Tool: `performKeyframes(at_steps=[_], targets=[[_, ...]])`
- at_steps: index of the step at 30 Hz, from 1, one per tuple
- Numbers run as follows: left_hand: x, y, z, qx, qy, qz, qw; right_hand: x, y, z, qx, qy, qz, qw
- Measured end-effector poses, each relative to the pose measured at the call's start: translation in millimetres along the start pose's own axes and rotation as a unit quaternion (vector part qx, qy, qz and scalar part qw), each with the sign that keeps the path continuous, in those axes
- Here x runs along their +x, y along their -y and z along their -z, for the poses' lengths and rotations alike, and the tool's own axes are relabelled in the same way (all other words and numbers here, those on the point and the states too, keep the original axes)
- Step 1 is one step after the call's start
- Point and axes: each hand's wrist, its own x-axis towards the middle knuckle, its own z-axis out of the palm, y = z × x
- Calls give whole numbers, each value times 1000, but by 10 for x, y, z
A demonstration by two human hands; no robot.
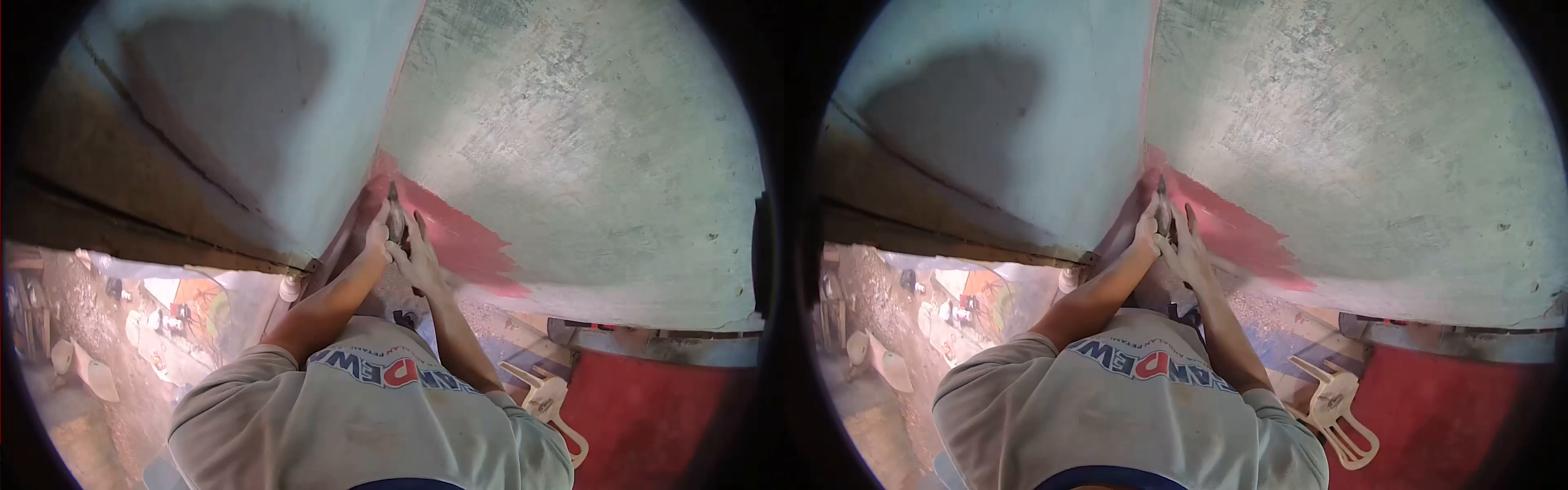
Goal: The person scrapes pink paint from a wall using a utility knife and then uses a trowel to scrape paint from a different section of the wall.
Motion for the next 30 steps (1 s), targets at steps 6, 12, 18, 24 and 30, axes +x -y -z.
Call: performKeyframes(at_steps=[6,12,18,24,30], targets=[[68,327,-180,-98,-37,-57,993,-392,-260,461,300,77,-180,934],[45,1005,-656,319,-124,-381,859,-542,-760,667,185,41,-93,977],[-190,1434,-780,539,-113,-417,723,-734,-857,901,138,46,-93,985],[-105,1432,-755,524,-123,-467,701,-693,-1075,784,98,9,3,995],[-44,782,-754,500,-188,-481,695,-27,-667,485,100,61,29,993]])
